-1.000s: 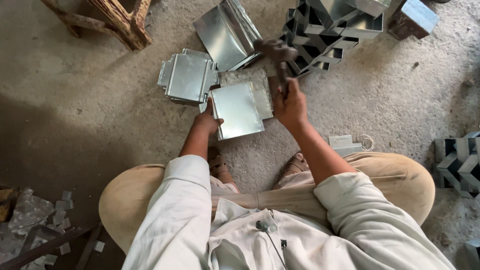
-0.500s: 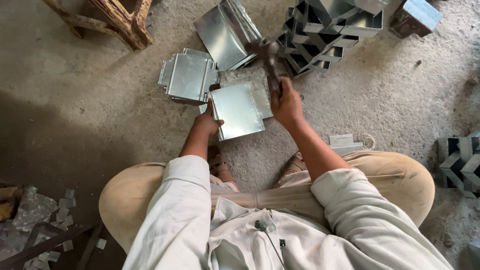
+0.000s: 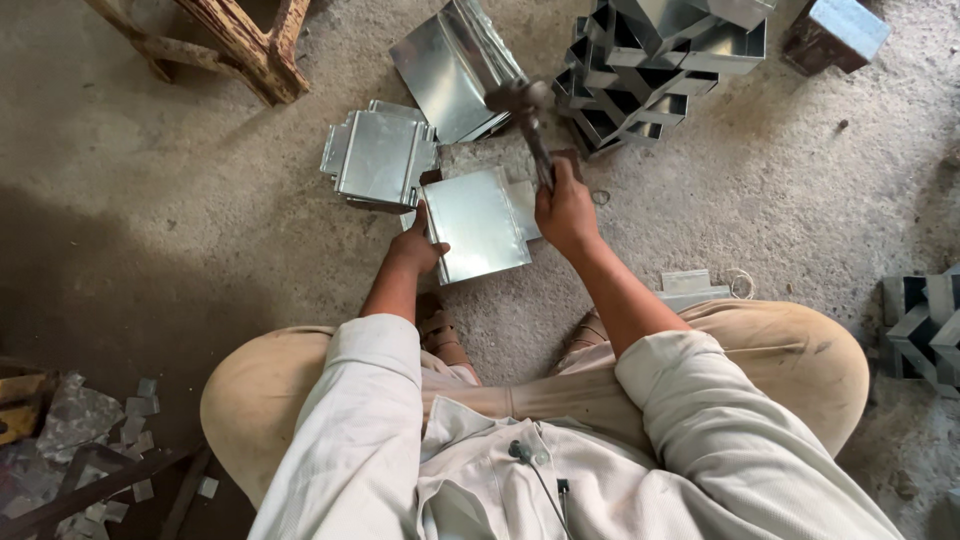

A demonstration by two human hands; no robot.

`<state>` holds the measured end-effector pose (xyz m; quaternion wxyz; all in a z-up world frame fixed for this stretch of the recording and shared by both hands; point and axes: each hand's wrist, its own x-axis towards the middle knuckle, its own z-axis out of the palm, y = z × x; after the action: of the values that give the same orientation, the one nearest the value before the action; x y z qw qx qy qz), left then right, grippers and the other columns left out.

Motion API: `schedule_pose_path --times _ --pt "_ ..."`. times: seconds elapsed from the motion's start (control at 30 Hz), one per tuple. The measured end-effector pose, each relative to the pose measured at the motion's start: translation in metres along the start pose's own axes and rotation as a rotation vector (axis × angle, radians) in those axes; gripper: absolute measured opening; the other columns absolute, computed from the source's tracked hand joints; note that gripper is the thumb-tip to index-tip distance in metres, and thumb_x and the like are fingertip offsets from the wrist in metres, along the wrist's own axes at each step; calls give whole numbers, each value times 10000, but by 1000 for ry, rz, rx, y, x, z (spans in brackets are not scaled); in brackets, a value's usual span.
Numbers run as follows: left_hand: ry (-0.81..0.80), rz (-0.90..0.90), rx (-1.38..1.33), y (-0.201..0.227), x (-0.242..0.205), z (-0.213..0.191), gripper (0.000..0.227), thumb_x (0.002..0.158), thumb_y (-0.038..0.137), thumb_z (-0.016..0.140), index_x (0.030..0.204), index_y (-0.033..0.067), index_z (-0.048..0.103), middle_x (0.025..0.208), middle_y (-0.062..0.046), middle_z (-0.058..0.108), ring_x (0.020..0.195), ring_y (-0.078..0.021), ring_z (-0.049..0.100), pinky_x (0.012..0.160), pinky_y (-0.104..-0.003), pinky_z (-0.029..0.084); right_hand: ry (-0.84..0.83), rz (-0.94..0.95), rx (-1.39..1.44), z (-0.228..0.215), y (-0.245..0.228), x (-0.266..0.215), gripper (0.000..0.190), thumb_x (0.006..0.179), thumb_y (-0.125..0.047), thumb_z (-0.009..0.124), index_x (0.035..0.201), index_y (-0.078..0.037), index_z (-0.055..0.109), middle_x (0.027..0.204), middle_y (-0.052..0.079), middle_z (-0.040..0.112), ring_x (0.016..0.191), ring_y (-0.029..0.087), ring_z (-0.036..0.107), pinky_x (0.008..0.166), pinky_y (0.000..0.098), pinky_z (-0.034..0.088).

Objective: The person sits on the floor and uses a hammer to repeatedly strike the edges of rectangular metal sheets. They hold the sheets with one hand and strike them with the other, occasionally repositioning the sheets or moving them between stacks.

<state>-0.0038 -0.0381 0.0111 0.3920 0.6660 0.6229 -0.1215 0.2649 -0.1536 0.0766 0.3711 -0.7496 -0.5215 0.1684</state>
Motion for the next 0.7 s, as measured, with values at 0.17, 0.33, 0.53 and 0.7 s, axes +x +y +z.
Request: schedule_pose_path --times 0.17,0.33,0.53,0.7 --pt "-22 -38 -4 7 -10 -7 1101 900 372 756 1629 442 -65 1490 -190 553 1339 -353 585 1113 -409 478 91 -98 160 4 1 3 293 1025 -151 523 1281 -64 412 939 249 688 810 449 691 695 539 529" --pt "-18 -12 86 6 -7 -6 1141 892 393 774 1623 411 -102 1505 -189 518 1357 -367 542 1112 -409 460 -246 183 -269 5 15 -15 518 917 -112 536 1419 -82 412 1049 284 683 946 493 649 787 579 503" --pt "4 -1 34 -5 2 0 1147 864 369 789 1644 402 -52 1496 -184 553 1350 -351 572 1115 -392 467 -321 208 -310 23 42 -13 467 939 -116 514 1401 -73 465 1114 269 698 1050 472 653 865 557 516" --pt "194 62 -17 -11 -6 -23 1222 789 350 885 1643 185 27 1461 -235 542 1336 -369 556 1100 -397 461 -340 374 -271 16 43 -8 482 934 -182 599 1384 -48 490 1139 278 696 1091 461 650 901 539 510"
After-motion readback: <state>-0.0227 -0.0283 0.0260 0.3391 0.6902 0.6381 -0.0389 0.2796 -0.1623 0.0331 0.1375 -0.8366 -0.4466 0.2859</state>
